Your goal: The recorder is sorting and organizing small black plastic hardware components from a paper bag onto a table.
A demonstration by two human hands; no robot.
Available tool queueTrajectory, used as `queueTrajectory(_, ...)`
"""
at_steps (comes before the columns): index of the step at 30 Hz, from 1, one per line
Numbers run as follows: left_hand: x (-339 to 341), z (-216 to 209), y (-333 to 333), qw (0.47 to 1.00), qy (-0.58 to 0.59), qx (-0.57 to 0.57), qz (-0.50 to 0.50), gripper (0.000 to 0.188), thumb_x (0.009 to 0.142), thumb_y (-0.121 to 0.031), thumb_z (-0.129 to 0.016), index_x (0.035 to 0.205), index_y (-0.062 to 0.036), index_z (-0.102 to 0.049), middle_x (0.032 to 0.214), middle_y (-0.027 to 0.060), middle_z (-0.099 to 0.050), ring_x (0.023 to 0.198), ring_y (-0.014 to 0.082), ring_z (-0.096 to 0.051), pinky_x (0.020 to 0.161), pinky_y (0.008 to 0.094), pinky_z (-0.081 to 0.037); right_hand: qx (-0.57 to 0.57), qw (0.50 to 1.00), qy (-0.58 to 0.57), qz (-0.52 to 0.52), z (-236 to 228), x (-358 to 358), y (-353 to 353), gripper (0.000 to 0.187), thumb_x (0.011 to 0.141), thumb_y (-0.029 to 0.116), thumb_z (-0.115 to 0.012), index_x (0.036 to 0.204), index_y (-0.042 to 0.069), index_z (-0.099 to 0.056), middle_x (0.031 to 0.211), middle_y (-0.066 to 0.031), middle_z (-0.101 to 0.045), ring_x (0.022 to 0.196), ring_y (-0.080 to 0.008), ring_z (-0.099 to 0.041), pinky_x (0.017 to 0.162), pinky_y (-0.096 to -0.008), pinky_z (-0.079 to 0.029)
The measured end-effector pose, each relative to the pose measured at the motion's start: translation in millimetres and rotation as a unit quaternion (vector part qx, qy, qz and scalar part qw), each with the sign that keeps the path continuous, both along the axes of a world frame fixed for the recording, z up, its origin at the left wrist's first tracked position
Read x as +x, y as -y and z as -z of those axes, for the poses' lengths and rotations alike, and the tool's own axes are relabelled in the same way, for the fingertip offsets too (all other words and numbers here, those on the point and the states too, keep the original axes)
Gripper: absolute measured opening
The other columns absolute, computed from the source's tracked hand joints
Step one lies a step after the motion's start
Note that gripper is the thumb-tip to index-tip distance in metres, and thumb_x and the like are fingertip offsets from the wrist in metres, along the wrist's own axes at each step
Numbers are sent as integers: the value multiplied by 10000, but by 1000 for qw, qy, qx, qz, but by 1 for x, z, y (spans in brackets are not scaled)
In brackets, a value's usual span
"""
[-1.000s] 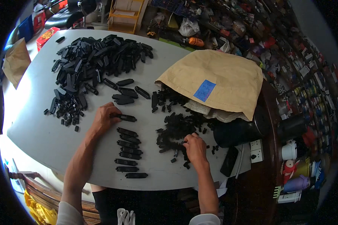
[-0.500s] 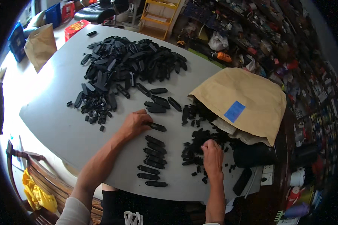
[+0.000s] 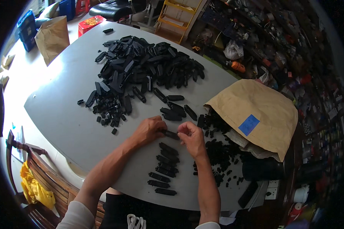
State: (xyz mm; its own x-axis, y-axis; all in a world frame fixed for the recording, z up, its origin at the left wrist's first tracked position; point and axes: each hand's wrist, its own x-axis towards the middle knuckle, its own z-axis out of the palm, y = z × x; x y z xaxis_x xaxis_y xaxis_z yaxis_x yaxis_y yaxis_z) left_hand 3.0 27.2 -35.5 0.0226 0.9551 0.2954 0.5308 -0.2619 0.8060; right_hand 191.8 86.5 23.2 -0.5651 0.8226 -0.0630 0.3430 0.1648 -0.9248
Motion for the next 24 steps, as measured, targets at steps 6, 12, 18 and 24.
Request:
queueTrajectory(6, 1, 1, -1, 1000, 0, 4, -3, 206, 647, -53, -700, 838, -40, -623, 822, 102, -562, 762, 293, -585, 668, 373, -463, -57, 998, -34, -8, 0, 0, -1, 151, 806, -46, -586, 945, -15, -637, 737, -11, -591, 638, -51, -555, 548, -203, -505)
queueTrajectory(12, 2, 2, -1, 1000, 1, -8, -11, 228, 637, -59, -723, 836, -54, -611, 849, 93, -577, 794, 308, -598, 686, 394, -470, -64, 997, -43, 24, -2, -11, 3, 25, 816, -13, -604, 833, -6, -621, 720, -20, -607, 605, -59, -560, 486, -211, -489)
queueTrajectory(18, 2, 7, -2, 1000, 7, 8, -17, 237, 627, -58, -727, 833, -50, -610, 838, 96, -573, 794, 320, -594, 680, 404, -464, 50, 991, 100, 68, -6, -21, 7, 26, 801, 3, -633, 804, 6, -607, 654, -21, -595, 530, -68, -545, 446, -208, -447)
queueTrajectory(24, 3, 6, -2, 999, 40, 9, -22, 250, 607, -50, -737, 813, -39, -595, 827, 100, -570, 781, 329, -587, 669, 411, -456, -32, 998, 7, 55, 10, -36, 4, 86, 780, 0, -647, 731, -9, -577, 648, -35, -605, 511, -73, -545, 438, -213, -451)
